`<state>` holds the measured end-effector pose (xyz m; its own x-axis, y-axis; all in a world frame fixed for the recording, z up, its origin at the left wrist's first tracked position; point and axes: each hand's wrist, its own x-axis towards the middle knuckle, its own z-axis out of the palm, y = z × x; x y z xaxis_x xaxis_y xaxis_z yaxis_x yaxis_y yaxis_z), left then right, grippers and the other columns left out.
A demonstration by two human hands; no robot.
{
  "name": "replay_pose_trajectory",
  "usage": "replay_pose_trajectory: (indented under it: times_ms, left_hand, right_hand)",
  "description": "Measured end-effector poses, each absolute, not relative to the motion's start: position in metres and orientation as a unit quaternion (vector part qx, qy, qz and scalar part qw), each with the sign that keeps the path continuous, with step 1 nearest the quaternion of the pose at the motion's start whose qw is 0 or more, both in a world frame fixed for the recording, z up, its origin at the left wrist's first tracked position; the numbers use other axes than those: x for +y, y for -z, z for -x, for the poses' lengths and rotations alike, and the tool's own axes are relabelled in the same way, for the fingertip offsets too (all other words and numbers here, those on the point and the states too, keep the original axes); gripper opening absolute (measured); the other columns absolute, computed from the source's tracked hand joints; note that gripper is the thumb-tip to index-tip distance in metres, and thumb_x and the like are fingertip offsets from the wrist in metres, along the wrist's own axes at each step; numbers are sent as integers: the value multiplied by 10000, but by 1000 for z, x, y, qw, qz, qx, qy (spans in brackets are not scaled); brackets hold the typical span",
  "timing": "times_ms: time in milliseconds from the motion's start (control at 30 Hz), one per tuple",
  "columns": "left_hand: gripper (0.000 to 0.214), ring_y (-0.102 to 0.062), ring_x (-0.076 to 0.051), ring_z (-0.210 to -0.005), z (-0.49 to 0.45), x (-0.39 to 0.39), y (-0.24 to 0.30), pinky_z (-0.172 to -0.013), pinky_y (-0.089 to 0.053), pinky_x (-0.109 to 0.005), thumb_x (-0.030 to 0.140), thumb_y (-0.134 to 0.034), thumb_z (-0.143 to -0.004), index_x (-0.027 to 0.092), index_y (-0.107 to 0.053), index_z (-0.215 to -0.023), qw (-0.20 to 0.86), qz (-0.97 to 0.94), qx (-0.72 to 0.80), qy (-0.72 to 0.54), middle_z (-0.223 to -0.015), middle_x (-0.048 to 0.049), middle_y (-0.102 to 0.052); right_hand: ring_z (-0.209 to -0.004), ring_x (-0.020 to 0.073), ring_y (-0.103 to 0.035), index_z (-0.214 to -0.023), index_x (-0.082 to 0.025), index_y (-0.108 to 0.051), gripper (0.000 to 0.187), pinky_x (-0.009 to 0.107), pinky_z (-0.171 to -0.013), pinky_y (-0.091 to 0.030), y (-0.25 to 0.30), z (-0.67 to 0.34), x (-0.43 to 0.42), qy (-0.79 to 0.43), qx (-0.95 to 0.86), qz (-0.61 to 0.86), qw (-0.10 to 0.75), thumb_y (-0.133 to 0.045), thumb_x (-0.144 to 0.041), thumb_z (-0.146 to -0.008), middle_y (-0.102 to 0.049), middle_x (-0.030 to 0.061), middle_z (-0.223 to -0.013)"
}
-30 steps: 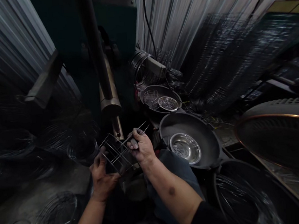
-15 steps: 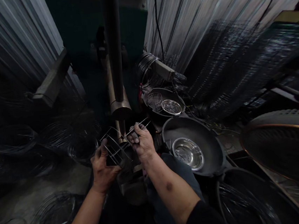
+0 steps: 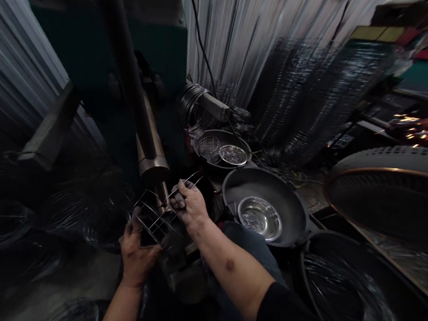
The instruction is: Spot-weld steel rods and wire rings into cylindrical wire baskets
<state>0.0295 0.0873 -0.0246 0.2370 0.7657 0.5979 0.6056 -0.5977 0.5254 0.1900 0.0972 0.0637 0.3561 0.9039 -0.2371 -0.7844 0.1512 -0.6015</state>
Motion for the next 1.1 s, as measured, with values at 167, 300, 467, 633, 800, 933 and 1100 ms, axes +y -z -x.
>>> replay_pose_trajectory:
  times_ms: [167, 300, 467, 633, 800, 933, 1100]
  left_hand:
    - [922, -592, -320, -1052, -33, 88, 23, -909, -475, -478, 535, -713, -667, 193, -345, -1439, 129, -764, 454, -440, -1178, -131, -599]
    - [922, -555, -332, -1118, -33, 88, 22, -974, -428, -487, 549, -722, -647, 211, -361, -1426, 140, -764, 461, -430, -1210, -134, -583]
    - [943, -580, -311, -1061, -32, 80, 20, -944, -459, -465, 575, -732, -624, 202, -383, -1416, 153, -750, 459, -452, -1205, -133, -565]
    - [952, -566, -294, -1093, -33, 69, 22, -967, -459, -445, 556, -746, -636, 191, -361, -1427, 141, -741, 453, -476, -1212, -127, -568]
    - [999, -566, -303, -1118, -37, 66, 22, -978, -456, -452, 529, -783, -605, 208, -335, -1438, 161, -723, 485, -465, -1201, -115, -573]
    - [930, -552, -327, -1142, -38, 68, 19, -966, -463, -471, 497, -765, -651, 191, -352, -1426, 169, -716, 499, -458, -1192, -136, -579]
    - [891, -558, -333, -1132, -36, 75, 19, -942, -477, -494, 521, -753, -651, 185, -400, -1397, 159, -715, 490, -472, -1185, -140, -590]
  right_hand:
    - [-285, 22, -284, -687, -190, -435, 337, 158, -369, -328, -63, -191, 98, -556, -96, 342, 751, -731, -319, -784, -438, -127, -390]
    - [-291, 34, -315, -676, -193, -432, 334, 160, -357, -331, -63, -190, 99, -560, -89, 353, 745, -719, -322, -786, -432, -119, -387]
    - [-355, 45, -408, -678, -186, -458, 333, 159, -361, -339, -62, -192, 91, -530, -61, 373, 759, -771, -294, -707, -488, -96, -456]
    - [-348, 46, -398, -696, -186, -473, 281, 166, -342, -320, -61, -198, 74, -519, -52, 381, 763, -736, -285, -717, -489, -99, -474]
    - [-355, 53, -437, -732, -184, -491, 251, 161, -358, -336, -65, -195, 70, -534, -66, 346, 769, -739, -206, -696, -552, -80, -508]
    - [-349, 55, -446, -708, -179, -494, 244, 157, -352, -338, -64, -190, 73, -544, -102, 340, 760, -737, -188, -692, -551, -75, -501]
    - [-360, 67, -473, -700, -181, -493, 294, 171, -363, -381, -63, -188, 78, -552, -114, 342, 752, -780, -212, -641, -552, -76, -501]
